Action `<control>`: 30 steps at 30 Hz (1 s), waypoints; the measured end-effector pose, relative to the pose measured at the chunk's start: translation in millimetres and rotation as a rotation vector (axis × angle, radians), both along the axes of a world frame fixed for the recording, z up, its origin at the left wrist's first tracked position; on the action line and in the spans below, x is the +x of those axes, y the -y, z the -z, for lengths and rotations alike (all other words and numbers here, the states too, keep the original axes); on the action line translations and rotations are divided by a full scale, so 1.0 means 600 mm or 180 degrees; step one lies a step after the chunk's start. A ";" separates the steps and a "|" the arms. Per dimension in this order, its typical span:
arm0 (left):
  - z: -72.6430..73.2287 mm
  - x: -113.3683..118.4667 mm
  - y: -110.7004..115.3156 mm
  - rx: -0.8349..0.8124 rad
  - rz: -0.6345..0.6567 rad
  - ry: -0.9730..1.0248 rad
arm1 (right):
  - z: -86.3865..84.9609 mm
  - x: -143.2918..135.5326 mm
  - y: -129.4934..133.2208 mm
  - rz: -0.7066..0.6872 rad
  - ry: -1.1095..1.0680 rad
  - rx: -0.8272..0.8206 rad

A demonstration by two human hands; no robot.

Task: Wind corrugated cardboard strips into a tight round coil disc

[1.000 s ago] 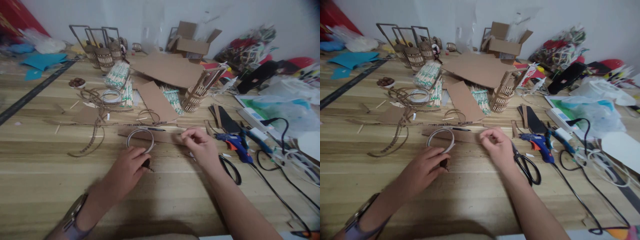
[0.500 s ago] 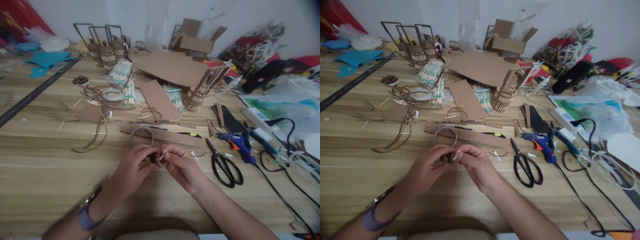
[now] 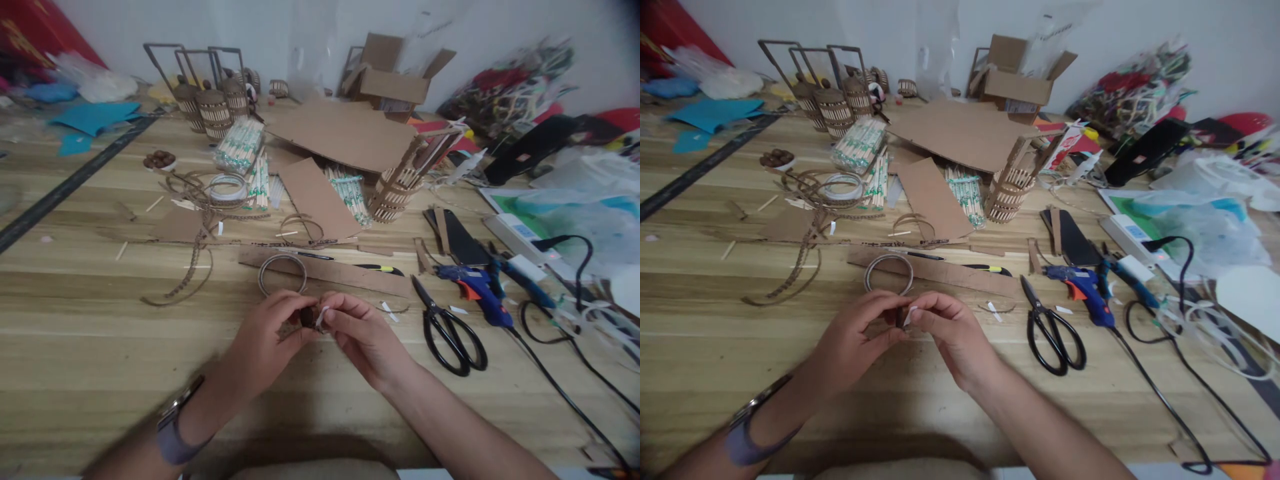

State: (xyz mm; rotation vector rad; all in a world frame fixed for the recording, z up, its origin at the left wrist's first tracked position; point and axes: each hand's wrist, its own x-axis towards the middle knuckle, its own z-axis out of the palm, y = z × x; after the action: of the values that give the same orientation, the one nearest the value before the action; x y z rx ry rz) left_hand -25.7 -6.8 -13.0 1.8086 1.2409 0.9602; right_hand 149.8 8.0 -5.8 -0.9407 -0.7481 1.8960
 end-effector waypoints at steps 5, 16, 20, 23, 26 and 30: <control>0.000 0.000 0.000 0.0042 0.0043 -0.0037 | 0.001 0.000 -0.001 0.0039 0.0051 0.0025; 0.001 0.000 0.001 0.0173 0.0088 -0.0062 | 0.001 0.001 -0.002 0.0053 -0.0008 -0.0025; 0.001 0.002 0.001 0.0155 0.0084 -0.0084 | 0.002 0.001 -0.001 0.0039 -0.0050 -0.0037; 0.001 0.002 0.002 0.0166 0.0087 -0.0083 | 0.001 0.000 -0.001 0.0035 -0.0051 -0.0045; 0.002 0.003 0.003 0.0186 0.0098 -0.0082 | 0.001 -0.002 -0.002 0.0025 -0.0067 -0.0075; 0.003 0.003 0.004 0.0203 0.0074 -0.0102 | 0.003 -0.004 -0.002 0.0035 -0.0050 -0.0109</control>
State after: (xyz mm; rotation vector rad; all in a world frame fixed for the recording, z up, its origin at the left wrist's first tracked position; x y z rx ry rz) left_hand -23.6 -9.1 -14.9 1.8906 1.2187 0.9713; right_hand 147.5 9.3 -7.4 -0.9481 -0.7019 1.9099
